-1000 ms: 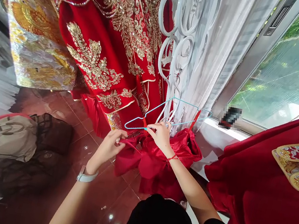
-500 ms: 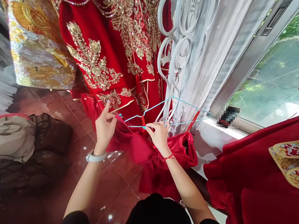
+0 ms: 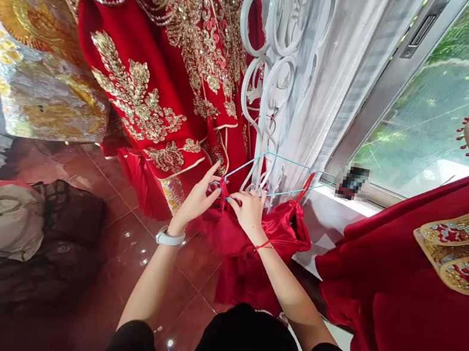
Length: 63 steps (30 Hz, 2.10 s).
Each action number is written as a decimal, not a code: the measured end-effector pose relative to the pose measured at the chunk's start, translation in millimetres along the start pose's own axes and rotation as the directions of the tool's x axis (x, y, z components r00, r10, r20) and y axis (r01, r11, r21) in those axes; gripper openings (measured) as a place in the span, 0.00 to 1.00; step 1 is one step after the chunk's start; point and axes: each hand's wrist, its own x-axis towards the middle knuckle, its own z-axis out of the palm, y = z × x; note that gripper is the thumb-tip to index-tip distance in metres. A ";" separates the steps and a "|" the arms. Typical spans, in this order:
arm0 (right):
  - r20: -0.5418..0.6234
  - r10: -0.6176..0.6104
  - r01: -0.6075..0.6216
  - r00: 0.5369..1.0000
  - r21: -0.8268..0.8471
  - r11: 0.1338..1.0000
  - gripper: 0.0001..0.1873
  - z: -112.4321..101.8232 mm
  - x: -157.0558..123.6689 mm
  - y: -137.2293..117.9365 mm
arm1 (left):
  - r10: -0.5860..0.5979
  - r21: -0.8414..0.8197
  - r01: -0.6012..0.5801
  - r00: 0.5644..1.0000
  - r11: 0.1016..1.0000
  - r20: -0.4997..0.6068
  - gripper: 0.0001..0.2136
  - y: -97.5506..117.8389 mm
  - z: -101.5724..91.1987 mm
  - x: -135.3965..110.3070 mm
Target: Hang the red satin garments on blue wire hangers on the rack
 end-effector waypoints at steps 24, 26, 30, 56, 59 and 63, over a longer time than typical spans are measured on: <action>-0.023 0.784 -0.616 0.621 0.604 0.506 0.09 -130.4 -104.4 218.2 | -0.125 -0.002 0.131 0.943 0.991 -0.309 0.09 -30.7 15.1 8.4; 0.009 0.718 -0.469 0.696 0.763 0.444 0.09 -150.0 -107.3 212.2 | -0.123 -0.019 0.123 0.945 0.992 -0.302 0.09 -33.3 14.4 10.8; -0.121 0.600 -0.255 0.791 0.826 0.503 0.17 -177.4 -110.5 188.0 | -0.121 -0.072 0.104 0.948 0.992 -0.294 0.10 -36.8 14.7 14.8; -0.142 -0.040 0.049 0.989 0.064 0.997 0.11 -201.2 14.7 121.3 | -0.166 -0.082 0.147 0.924 0.986 -0.345 0.09 -36.8 28.0 12.2; -0.312 -0.103 0.086 0.945 -0.068 0.994 0.21 -183.6 10.8 107.5 | -0.148 -0.053 0.138 0.930 0.989 -0.337 0.09 -35.9 26.6 9.3; -0.325 -0.122 0.175 0.938 0.138 0.975 0.15 -131.6 6.7 67.0 | -0.157 -0.170 0.099 0.916 0.980 -0.370 0.28 -44.7 27.1 -14.3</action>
